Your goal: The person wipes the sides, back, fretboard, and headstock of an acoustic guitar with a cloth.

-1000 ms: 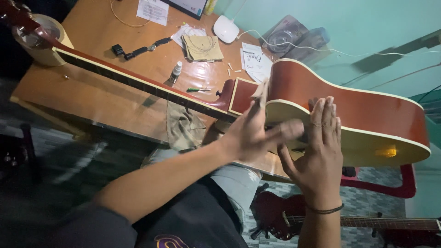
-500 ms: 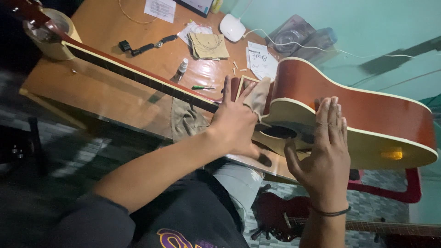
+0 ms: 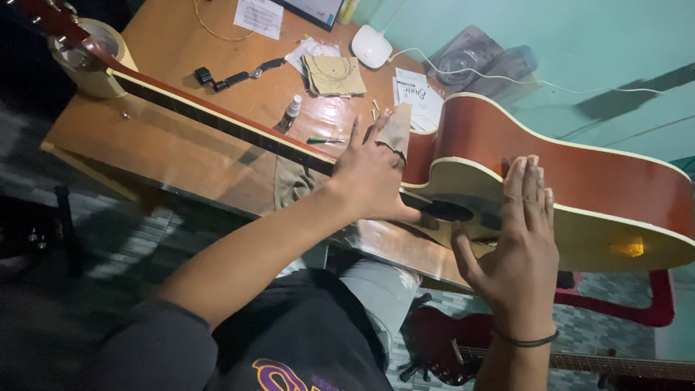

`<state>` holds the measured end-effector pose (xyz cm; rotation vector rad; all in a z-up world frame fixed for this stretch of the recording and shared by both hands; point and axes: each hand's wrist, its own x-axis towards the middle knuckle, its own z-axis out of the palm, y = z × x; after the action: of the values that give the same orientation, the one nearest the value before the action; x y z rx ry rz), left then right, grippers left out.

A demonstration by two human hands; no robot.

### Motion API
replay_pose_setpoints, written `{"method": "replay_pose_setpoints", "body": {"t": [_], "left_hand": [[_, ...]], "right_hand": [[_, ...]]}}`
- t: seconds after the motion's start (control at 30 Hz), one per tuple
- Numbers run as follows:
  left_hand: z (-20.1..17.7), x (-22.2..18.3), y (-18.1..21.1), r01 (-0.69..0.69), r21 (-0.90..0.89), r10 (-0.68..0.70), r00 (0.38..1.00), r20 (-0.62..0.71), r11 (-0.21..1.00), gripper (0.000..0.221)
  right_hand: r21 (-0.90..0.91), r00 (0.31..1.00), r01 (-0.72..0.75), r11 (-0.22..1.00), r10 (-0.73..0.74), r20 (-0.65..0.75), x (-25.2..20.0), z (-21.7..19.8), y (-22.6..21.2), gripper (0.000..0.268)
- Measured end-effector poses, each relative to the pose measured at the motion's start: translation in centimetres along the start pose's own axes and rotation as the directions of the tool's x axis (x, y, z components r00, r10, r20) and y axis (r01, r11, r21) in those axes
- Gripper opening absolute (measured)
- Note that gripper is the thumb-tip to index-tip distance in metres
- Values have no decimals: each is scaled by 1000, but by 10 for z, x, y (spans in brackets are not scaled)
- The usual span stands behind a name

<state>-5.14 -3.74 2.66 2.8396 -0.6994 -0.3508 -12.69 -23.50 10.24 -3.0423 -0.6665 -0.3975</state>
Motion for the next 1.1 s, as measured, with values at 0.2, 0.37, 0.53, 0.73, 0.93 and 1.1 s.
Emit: {"method": "replay_pose_setpoints", "body": {"t": [0.2,0.37,0.53,0.73,0.93,1.1], "left_hand": [[10,-50,11,-42,104,46,998,-34,994,117],[19,-56,16,-17,83,26,995,-100,996,103],[15,-9,-2,76,54,-69,989,-133,996,93],[18,-61,8,20,134,-2,991,-135,991,117],[49,-38,19,179,282,-90,949,-303,943,138],[1,-2,20,15,221,-17,1000,6,975,98]], "right_hand": [[2,999,4,1000,-4,-33,-2,4,3,91],[-4,999,13,1000,-13,-35,-2,5,6,91],[18,1000,-3,1000,3,-10,-1,2,7,94],[11,1000,0,1000,0,-30,-2,2,5,92],[13,999,8,1000,-8,-32,-3,2,7,92],[21,999,21,1000,-20,-35,-1,1,4,90]]}}
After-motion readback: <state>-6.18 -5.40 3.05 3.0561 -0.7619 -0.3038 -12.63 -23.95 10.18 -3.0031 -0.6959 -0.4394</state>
